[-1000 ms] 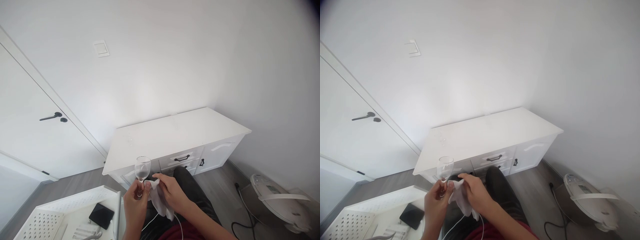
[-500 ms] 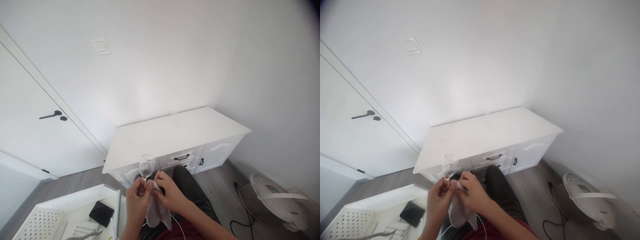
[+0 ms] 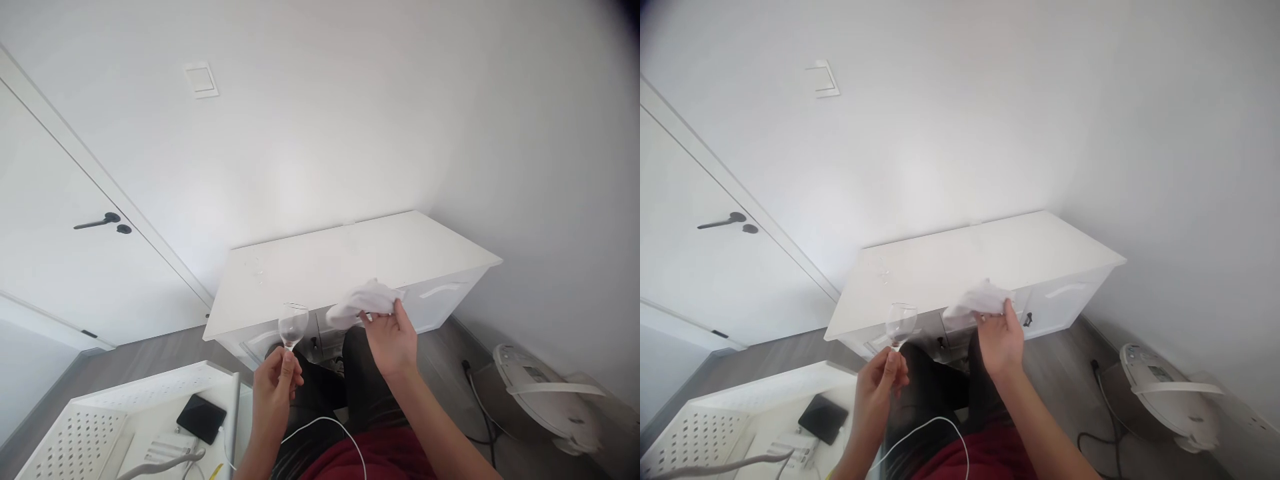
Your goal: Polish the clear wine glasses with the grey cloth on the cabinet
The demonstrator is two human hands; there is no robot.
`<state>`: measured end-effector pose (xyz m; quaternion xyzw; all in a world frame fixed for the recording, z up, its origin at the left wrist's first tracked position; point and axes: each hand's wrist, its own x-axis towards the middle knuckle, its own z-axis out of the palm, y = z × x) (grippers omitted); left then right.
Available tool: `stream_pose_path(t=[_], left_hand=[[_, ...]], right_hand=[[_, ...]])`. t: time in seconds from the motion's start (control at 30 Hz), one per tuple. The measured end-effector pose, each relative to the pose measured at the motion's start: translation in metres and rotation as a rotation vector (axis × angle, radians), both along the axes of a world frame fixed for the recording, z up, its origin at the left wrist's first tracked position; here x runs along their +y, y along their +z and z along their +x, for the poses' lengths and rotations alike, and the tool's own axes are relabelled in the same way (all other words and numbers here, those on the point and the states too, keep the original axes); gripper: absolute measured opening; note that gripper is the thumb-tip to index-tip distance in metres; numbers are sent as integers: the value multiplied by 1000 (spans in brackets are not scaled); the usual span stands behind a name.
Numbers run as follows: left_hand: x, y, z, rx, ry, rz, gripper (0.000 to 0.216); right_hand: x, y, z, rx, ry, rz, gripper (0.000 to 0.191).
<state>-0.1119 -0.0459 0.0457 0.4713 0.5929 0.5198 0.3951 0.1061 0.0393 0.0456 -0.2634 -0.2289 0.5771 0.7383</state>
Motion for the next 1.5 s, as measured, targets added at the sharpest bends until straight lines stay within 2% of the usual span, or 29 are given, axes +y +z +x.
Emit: stream_pose_path(t=[0.07,0.23,0.3,0.4,0.47,0.53,0.63,0.67,0.73,0.8,0.9,0.97,1.03,1.13,1.2,1.27,1.4,1.43,1.5], left_hand=[[1,-1,8,-31,-43,-3,51],[9,3,25,52,-163,-10,53],[12,7,28,111,-165,25,53],[14,11,30,153,-219,48,50],[13,11,32,115,-294,19,50],[12,9,34,47,-359,-25,52],[10,3,34,-179,-431,-209,55],[10,2,33,-273,-432,-281,55],[9,-1,32,-368,-382,-355,55],[9,-2,31,-244,-297,-263,54],[12,2,34,107,-199,4,50],[15,6,38,146,-209,57,51],[21,9,44,-84,-276,-70,54],[30,8,52,-553,-331,-316,57],[33,6,54,-645,-304,-367,58],[30,2,52,-498,-282,-309,58],[17,-3,47,105,-168,63,54],[14,-4,46,183,-154,116,52],[12,-6,48,160,-200,102,50]], right_hand=[[-4,-1,-7,-43,96,25,39],[-15,-9,-38,-66,326,22,43],[-15,-8,-45,-70,338,3,45],[-12,-5,-48,-121,311,9,31],[-11,-5,-46,-107,352,12,28],[-12,-9,-42,-65,469,-30,36],[-15,-17,-37,-41,582,-65,47],[-15,-18,-35,-63,578,-55,48],[-16,-18,-34,-173,468,-37,47],[-17,-12,-33,-393,280,-16,42],[-20,2,-38,-714,0,35,28],[-21,11,-45,-683,-78,-13,24],[-18,16,-53,-453,10,-115,29],[-10,14,-63,-153,332,-205,32],[-5,12,-63,-110,464,-197,29],[-4,12,-58,-178,415,-164,31],[-14,18,-49,-603,41,29,38],[-17,20,-49,-687,-36,71,36],[-23,21,-54,-742,-121,63,33]])
